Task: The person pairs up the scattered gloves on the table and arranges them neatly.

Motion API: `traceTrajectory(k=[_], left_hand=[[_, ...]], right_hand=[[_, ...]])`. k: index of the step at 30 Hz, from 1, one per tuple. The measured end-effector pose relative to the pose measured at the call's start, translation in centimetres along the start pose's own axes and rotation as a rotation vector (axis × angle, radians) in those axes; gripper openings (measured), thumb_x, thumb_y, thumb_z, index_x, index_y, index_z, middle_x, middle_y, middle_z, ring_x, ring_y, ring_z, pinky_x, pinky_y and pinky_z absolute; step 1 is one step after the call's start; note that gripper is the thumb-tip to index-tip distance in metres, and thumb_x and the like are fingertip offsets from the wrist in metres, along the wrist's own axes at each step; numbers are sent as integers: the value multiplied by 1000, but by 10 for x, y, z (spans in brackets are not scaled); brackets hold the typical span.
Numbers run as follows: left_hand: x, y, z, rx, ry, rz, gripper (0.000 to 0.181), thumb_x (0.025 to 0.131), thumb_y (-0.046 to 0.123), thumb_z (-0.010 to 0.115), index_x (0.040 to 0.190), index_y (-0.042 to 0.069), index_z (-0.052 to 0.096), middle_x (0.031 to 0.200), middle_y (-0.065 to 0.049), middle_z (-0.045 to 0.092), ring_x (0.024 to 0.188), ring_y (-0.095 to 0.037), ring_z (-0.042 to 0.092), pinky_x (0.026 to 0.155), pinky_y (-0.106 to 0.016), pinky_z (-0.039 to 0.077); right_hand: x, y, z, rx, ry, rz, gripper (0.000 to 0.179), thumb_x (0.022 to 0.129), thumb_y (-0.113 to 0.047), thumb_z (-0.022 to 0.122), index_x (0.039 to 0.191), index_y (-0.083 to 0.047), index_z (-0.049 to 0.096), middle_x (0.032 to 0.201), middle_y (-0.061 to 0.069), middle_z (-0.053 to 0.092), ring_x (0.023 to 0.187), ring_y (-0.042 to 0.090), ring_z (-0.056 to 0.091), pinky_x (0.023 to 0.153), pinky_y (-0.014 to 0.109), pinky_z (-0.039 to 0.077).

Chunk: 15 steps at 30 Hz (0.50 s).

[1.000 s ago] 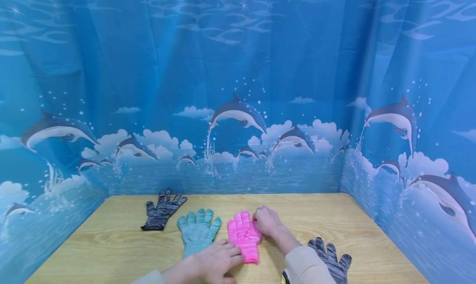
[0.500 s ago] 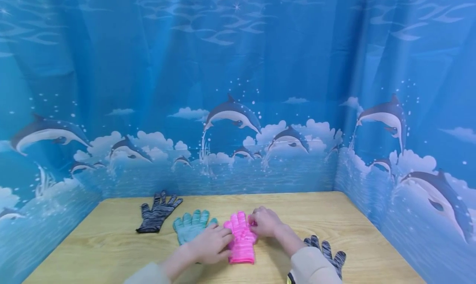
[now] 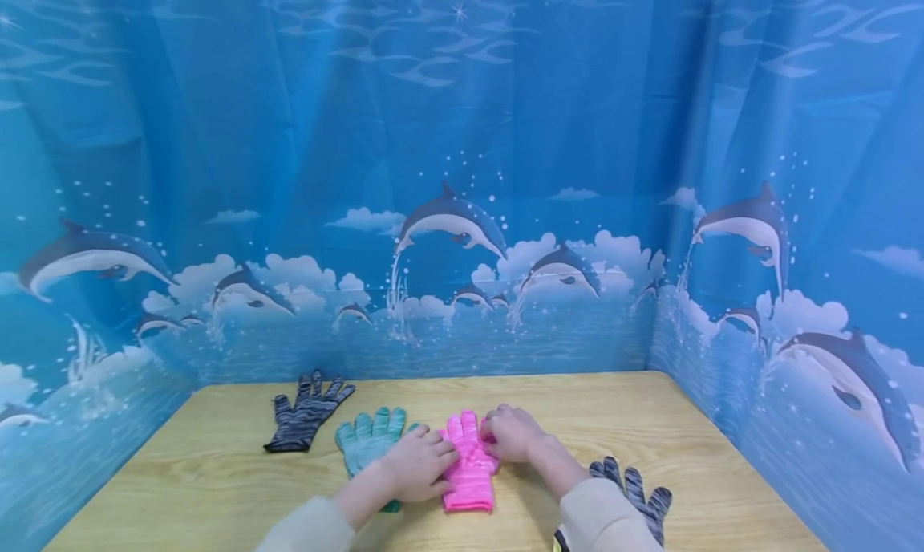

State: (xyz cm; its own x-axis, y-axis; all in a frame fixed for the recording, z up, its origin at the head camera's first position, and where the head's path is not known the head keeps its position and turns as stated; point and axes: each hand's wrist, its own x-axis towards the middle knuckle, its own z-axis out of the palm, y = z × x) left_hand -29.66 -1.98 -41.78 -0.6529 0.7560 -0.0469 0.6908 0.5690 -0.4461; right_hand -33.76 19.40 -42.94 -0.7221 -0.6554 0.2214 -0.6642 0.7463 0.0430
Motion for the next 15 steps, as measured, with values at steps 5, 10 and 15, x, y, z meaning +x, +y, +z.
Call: traceTrajectory(k=[5,10,15], left_hand=[[-1,-2,0,-34,-37,-26,53,92,58,37,132,25,50,132,7,50,127,-14,40,105,-40,30],[-3,-2,2,-64,-44,-36,54,92,57,37,134,24,48,132,7,51,126,-14,41,104,-41,30],[-4,-2,1,-66,-54,-54,56,92,58,36,134,23,48,133,6,50,126,-15,41,105,-41,30]], right_hand=[[0,-1,0,-24,4,-12,11,77,-21,72,87,-17,71,91,-2,63,84,15,53,71,30,47],[-2,-3,-1,-22,-1,-8,12,78,-21,71,89,-16,71,93,0,63,85,16,54,72,31,47],[-2,-4,-3,-22,-4,-13,11,78,-21,71,89,-16,70,93,0,63,87,17,55,74,31,48]])
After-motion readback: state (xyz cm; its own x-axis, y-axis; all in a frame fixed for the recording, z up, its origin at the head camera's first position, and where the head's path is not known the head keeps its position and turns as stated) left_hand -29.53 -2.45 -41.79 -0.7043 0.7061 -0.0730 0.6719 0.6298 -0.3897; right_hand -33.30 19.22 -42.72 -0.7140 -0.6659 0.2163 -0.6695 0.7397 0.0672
